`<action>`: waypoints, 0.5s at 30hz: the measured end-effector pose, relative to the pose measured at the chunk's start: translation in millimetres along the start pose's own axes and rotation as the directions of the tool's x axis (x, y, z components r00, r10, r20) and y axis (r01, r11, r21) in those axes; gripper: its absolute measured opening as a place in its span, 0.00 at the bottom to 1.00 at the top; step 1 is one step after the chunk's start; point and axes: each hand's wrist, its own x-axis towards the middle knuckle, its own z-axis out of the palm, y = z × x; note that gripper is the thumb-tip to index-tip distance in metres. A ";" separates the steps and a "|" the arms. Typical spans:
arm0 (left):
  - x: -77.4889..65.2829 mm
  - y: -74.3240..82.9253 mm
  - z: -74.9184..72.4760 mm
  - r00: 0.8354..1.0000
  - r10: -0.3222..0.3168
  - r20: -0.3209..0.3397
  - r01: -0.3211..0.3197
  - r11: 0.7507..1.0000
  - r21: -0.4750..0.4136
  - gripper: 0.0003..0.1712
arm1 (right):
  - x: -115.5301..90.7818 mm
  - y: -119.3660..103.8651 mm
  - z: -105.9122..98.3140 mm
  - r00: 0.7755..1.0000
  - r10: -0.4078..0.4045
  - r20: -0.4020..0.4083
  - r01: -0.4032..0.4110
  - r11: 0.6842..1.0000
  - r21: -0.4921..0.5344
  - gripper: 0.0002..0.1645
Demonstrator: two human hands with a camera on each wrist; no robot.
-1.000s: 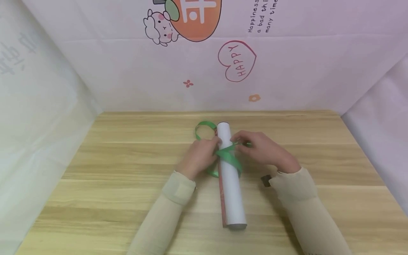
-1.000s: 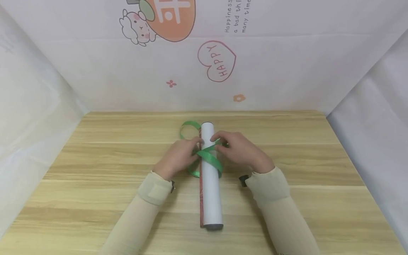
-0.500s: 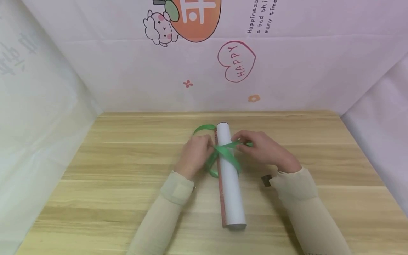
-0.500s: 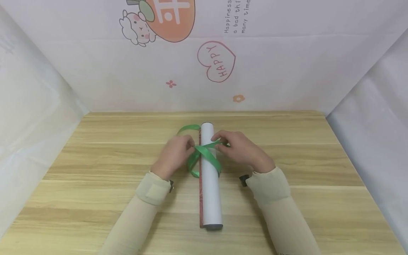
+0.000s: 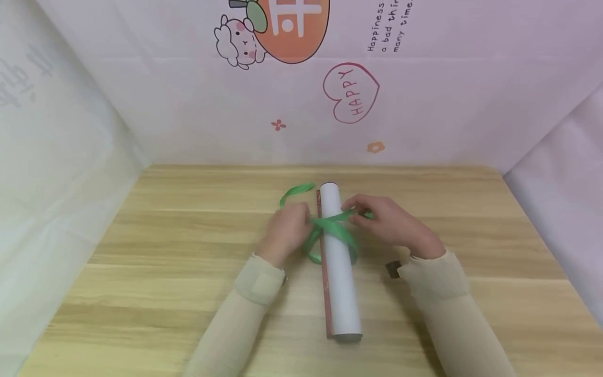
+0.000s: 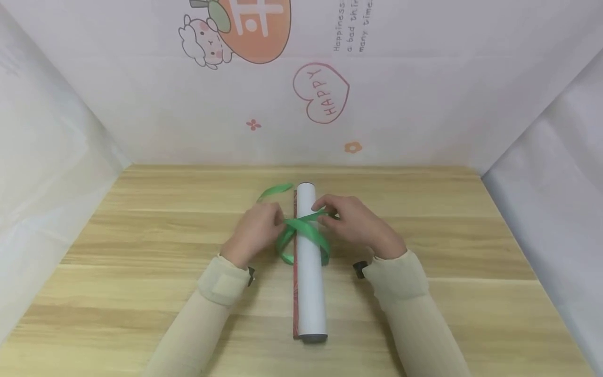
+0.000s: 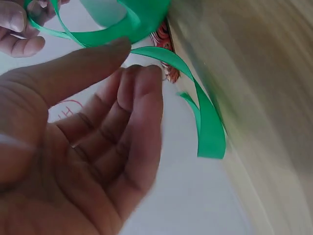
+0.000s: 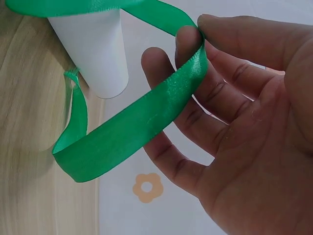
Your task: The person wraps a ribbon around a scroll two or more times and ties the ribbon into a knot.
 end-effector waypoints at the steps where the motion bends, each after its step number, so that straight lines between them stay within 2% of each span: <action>1: -1.2 -0.5 -0.1 1.000 -0.013 -0.001 0.013 1.000 0.017 0.08 | -0.7 0.6 0.3 1.000 0.002 0.000 -0.002 1.000 0.001 0.15; 4: -2.8 -2.3 1.0 1.000 -0.011 0.015 0.010 1.000 0.023 0.10 | -2.2 2.5 0.9 1.000 0.003 -0.006 -0.003 1.000 -0.003 0.14; 8: -1.8 -1.4 2.3 0.997 0.051 0.050 -0.052 0.999 0.005 0.08 | -2.0 4.6 0.7 1.000 0.008 -0.014 -0.008 1.000 -0.008 0.14; 11: -0.9 0.4 2.6 0.994 0.070 0.088 -0.070 0.998 0.000 0.09 | -1.0 6.0 0.2 1.000 0.006 -0.017 -0.006 1.000 -0.013 0.14; 15: -1.6 1.4 3.5 0.987 0.060 0.152 -0.058 0.998 -0.017 0.09 | 0.3 6.8 0.1 1.000 -0.001 -0.016 0.001 1.000 -0.016 0.14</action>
